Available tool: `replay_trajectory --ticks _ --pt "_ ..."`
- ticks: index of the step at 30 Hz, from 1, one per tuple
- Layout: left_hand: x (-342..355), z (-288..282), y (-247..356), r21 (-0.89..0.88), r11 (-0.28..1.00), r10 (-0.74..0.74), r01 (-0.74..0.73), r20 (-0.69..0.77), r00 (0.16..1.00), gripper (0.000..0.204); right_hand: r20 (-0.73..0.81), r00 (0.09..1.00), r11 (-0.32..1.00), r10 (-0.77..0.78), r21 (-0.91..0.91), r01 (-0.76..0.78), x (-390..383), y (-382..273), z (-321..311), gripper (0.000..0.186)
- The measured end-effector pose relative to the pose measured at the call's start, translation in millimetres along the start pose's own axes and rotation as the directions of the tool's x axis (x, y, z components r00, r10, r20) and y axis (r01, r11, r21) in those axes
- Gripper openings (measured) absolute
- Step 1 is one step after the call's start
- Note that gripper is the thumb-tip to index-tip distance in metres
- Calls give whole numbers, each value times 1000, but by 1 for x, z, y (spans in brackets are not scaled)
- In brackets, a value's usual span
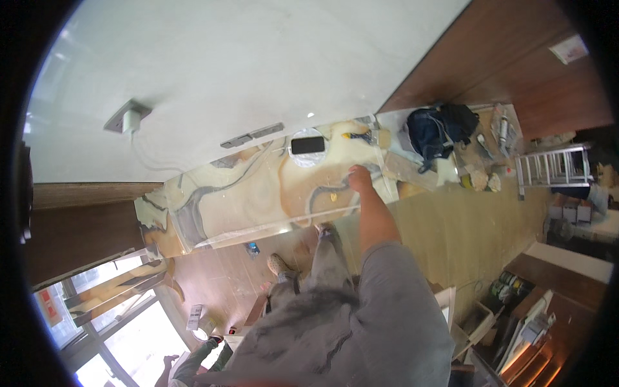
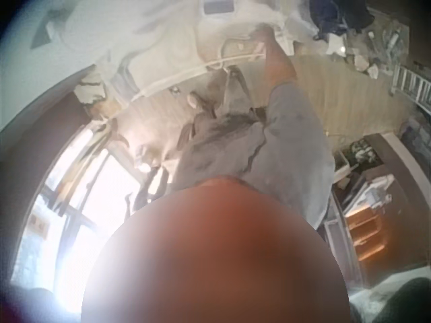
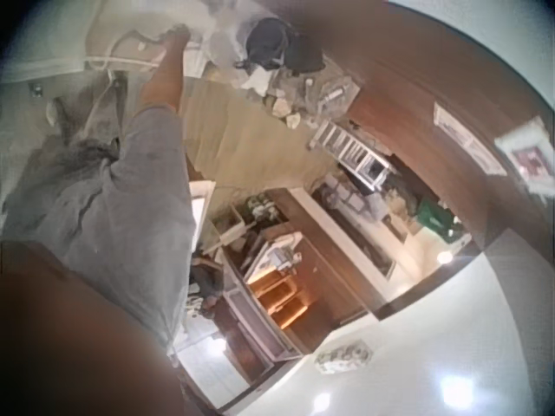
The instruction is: The person applies finish to the interior of a wooden cabinet using a brush, then sweeps the floor with a broom. The person also handles a white panel and a small wooden block on a workbench.
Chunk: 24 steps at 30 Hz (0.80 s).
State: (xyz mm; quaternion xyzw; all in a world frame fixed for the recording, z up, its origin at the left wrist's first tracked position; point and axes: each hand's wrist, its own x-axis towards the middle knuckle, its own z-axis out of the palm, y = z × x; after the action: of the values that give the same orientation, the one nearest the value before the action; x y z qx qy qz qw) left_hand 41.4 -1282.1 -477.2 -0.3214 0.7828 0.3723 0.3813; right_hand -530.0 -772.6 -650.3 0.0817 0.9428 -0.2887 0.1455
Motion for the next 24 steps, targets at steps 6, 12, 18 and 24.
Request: replay_trajectory --ticks 6,12,18,24 --pt "-51 60 28 32 977 -210 209 35 977 32 -163 986 999 -22 32 27 152 44 44 49" --pt "-93 102 86 -85 882 -470 463 -123 874 25 -80 875 828 -477 -375 417 171 63 40 44" --pt "-94 123 101 -369 818 -510 440 -115 852 20 223 963 696 -153 -667 265 122 28 22 30" --pt "-88 145 72 -521 761 -522 387 -136 842 19 120 917 811 -380 -433 392 41 -42 -38 32"
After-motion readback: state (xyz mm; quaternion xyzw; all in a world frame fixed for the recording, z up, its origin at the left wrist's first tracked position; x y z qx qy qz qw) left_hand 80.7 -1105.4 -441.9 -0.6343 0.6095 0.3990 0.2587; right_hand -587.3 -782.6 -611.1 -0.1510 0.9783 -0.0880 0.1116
